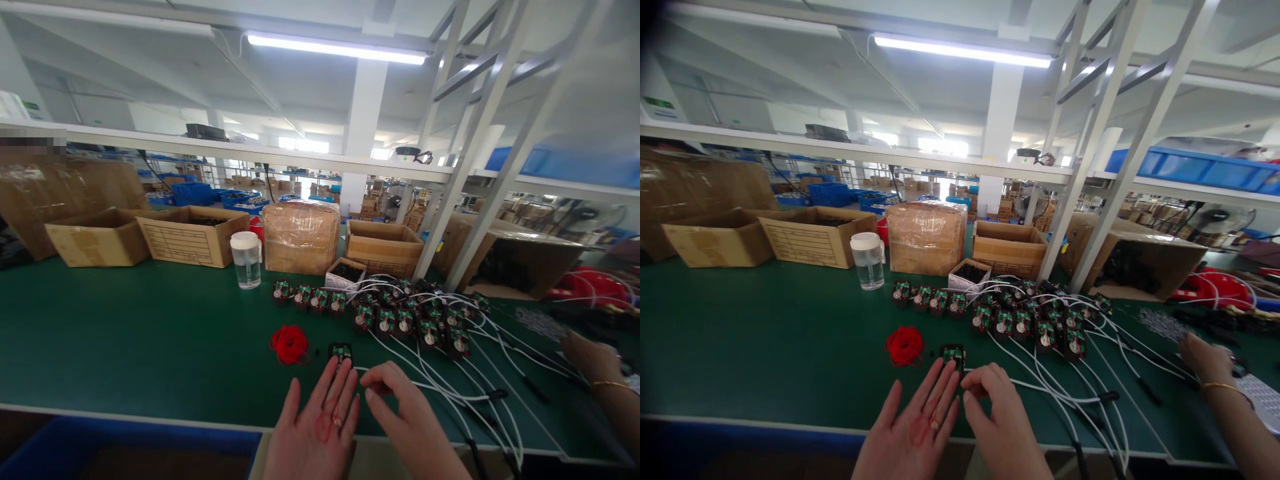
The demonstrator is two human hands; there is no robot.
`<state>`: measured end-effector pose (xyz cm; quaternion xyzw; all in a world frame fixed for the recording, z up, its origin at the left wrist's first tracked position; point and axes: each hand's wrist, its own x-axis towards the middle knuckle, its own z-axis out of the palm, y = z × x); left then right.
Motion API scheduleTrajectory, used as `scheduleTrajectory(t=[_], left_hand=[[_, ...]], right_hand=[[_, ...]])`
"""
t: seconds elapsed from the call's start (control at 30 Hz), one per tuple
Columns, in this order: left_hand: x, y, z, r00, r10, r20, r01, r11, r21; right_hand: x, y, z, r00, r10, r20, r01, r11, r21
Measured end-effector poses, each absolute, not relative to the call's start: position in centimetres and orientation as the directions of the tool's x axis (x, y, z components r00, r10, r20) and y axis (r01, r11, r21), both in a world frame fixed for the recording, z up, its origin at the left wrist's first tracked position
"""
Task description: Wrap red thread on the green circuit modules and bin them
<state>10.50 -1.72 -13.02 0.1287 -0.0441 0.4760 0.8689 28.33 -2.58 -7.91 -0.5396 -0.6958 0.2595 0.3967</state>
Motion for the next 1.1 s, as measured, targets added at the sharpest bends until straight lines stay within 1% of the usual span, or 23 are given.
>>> scheduleTrajectory(t=[0.17, 0.3, 0.4, 0.47, 0.57, 0.7, 0.8, 0.9, 0.97, 1.03, 1.1], left_hand=[[10.5, -1.8, -12.2, 0.493, 0.858, 0.142, -0.865, 0.465, 0.191], [10.5, -1.7, -12.1, 0.464, 0.879, 0.111, -0.876, 0.437, 0.204], [10.4, -1.9, -12.1, 0.508, 0.853, 0.12, -0.851, 0.475, 0.225], [10.4, -2.1, -12.1, 0.544, 0.831, 0.117, -0.826, 0.506, 0.25], [10.8, -2.4, -12.1, 0.554, 0.827, 0.093, -0.815, 0.516, 0.264], [11.4, -2.7, -12.1, 0.618, 0.784, 0.049, -0.763, 0.584, 0.277], [11.7, -2.7, -12.2, 0.634, 0.772, 0.048, -0.75, 0.599, 0.282], [11.9, -2.7, -12.5, 0.629, 0.777, 0.018, -0.749, 0.6, 0.282], [12.1, -2.7, -12.8, 0.609, 0.793, 0.002, -0.765, 0.587, 0.264], [12.2, -2.7, -13.0, 0.598, 0.801, -0.024, -0.773, 0.585, 0.245], [12.3, -2.7, -13.1, 0.6, 0.798, -0.059, -0.769, 0.596, 0.232]], right_hand=[[28.1, -3.1, -8.2, -0.095, 0.959, 0.266, 0.49, 0.278, -0.826], [27.7, -3.5, -8.4, -0.119, 0.948, 0.295, 0.491, 0.315, -0.813], [27.2, -3.9, -8.6, -0.242, 0.907, 0.345, 0.496, 0.421, -0.759], [26.9, -4.0, -8.5, -0.295, 0.883, 0.364, 0.535, 0.469, -0.703], [26.5, -3.8, -7.9, -0.306, 0.89, 0.337, 0.647, 0.454, -0.613], [26.4, -3.2, -7.2, -0.369, 0.892, 0.26, 0.729, 0.451, -0.515], [26.3, -3.1, -7.4, -0.377, 0.9, 0.22, 0.755, 0.436, -0.49], [26.4, -3.2, -7.5, -0.367, 0.907, 0.206, 0.718, 0.417, -0.557], [26.5, -3.3, -7.0, -0.341, 0.918, 0.203, 0.647, 0.386, -0.657], [26.6, -3.2, -6.0, -0.278, 0.945, 0.172, 0.548, 0.303, -0.779], [26.8, -3.1, -4.8, -0.218, 0.969, 0.119, 0.465, 0.21, -0.86]])
